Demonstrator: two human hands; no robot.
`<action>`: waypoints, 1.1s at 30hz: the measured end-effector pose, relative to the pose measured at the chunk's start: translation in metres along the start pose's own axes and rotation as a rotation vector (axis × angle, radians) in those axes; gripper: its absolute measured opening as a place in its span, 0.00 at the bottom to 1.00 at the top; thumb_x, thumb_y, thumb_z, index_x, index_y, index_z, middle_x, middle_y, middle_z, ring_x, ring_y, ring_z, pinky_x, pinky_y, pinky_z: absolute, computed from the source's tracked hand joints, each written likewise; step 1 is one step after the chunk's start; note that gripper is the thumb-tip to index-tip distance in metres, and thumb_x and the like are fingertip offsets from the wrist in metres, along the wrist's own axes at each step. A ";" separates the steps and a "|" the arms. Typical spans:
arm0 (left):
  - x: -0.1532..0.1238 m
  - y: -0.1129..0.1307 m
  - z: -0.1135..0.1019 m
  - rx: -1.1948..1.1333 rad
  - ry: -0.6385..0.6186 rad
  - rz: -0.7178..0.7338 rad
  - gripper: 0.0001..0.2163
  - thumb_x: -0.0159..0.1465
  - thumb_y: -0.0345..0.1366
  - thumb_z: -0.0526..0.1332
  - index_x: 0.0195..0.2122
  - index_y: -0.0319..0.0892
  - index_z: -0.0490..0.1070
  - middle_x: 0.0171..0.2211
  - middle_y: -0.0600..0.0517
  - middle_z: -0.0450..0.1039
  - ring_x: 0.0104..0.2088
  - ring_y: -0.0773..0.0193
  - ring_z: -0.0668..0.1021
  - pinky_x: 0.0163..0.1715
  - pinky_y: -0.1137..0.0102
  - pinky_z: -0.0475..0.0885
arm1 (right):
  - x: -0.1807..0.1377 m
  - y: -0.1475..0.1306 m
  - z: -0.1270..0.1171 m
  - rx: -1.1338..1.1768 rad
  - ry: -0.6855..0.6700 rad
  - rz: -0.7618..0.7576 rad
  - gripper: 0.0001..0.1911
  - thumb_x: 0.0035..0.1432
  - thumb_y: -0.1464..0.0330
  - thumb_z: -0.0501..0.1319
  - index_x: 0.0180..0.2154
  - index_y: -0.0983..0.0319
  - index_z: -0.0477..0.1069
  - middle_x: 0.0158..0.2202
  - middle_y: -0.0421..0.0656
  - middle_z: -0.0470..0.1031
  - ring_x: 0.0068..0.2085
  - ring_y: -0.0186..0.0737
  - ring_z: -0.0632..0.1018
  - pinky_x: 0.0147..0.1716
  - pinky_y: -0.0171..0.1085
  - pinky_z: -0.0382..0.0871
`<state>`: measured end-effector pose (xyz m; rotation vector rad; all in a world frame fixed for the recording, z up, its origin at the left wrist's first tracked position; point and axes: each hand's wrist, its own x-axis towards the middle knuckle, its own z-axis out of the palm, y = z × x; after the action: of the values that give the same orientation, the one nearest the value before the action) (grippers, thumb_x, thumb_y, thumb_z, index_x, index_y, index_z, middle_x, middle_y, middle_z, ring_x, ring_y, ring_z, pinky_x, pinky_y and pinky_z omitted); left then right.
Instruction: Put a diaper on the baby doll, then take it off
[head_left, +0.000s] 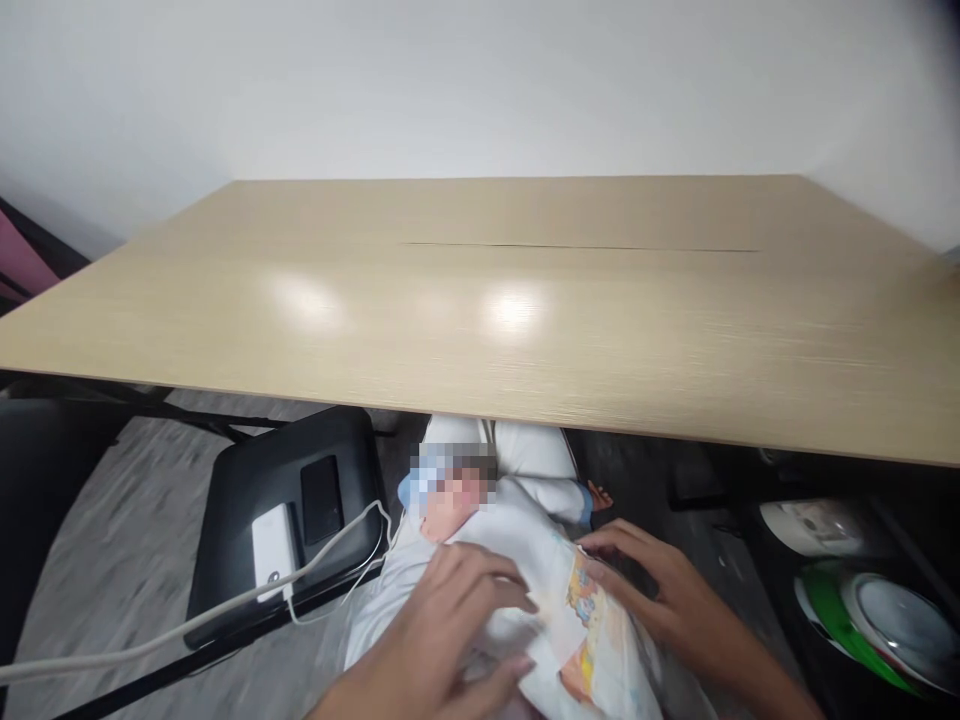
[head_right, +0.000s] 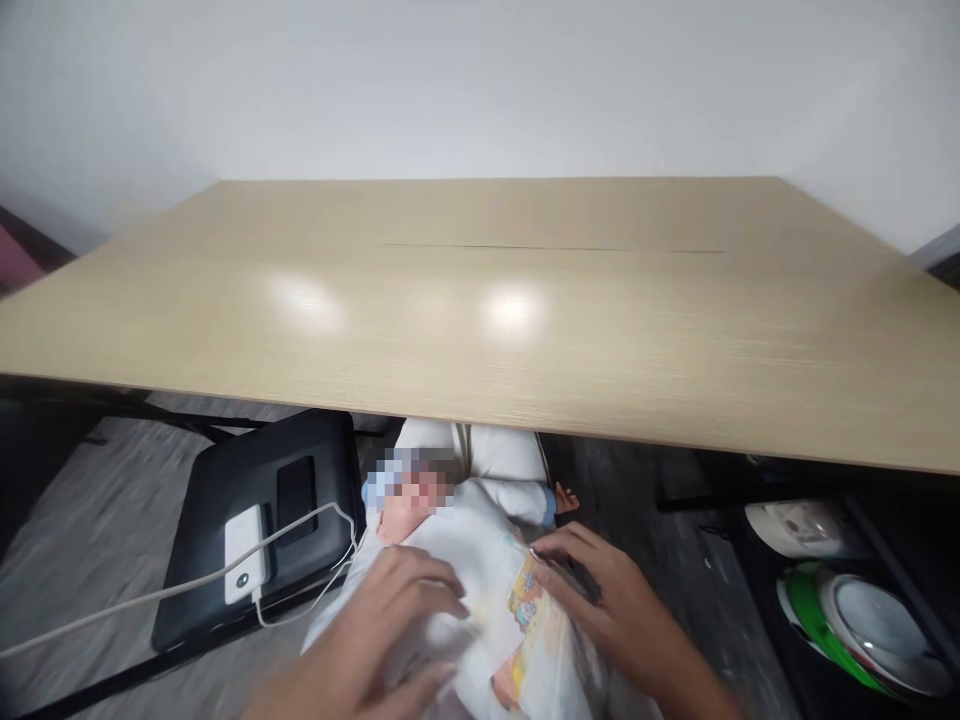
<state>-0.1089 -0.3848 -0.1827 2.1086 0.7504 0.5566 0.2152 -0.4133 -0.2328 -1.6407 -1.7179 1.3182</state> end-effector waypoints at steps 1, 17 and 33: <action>0.011 0.002 0.003 0.025 -0.063 0.031 0.16 0.77 0.41 0.65 0.64 0.49 0.68 0.59 0.50 0.78 0.58 0.57 0.77 0.61 0.63 0.69 | -0.001 0.000 0.003 0.011 0.018 0.003 0.19 0.76 0.49 0.61 0.52 0.54 0.83 0.52 0.45 0.83 0.55 0.49 0.82 0.55 0.42 0.76; 0.049 0.000 0.023 0.122 -0.221 0.007 0.10 0.78 0.44 0.62 0.53 0.45 0.72 0.52 0.49 0.78 0.53 0.55 0.75 0.54 0.61 0.67 | 0.039 0.052 0.000 -0.153 0.323 0.002 0.18 0.73 0.50 0.61 0.43 0.53 0.84 0.50 0.48 0.88 0.51 0.57 0.86 0.52 0.50 0.79; 0.009 -0.010 0.002 -0.064 -0.462 0.196 0.07 0.79 0.40 0.59 0.43 0.48 0.73 0.32 0.54 0.79 0.36 0.61 0.81 0.48 0.66 0.71 | -0.060 0.006 -0.025 -0.083 -0.094 0.048 0.22 0.72 0.45 0.55 0.39 0.42 0.85 0.32 0.49 0.83 0.39 0.58 0.84 0.47 0.54 0.82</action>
<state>-0.1043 -0.3746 -0.1903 2.1498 0.2630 0.1753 0.2515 -0.4618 -0.2079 -1.6997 -1.8208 1.3835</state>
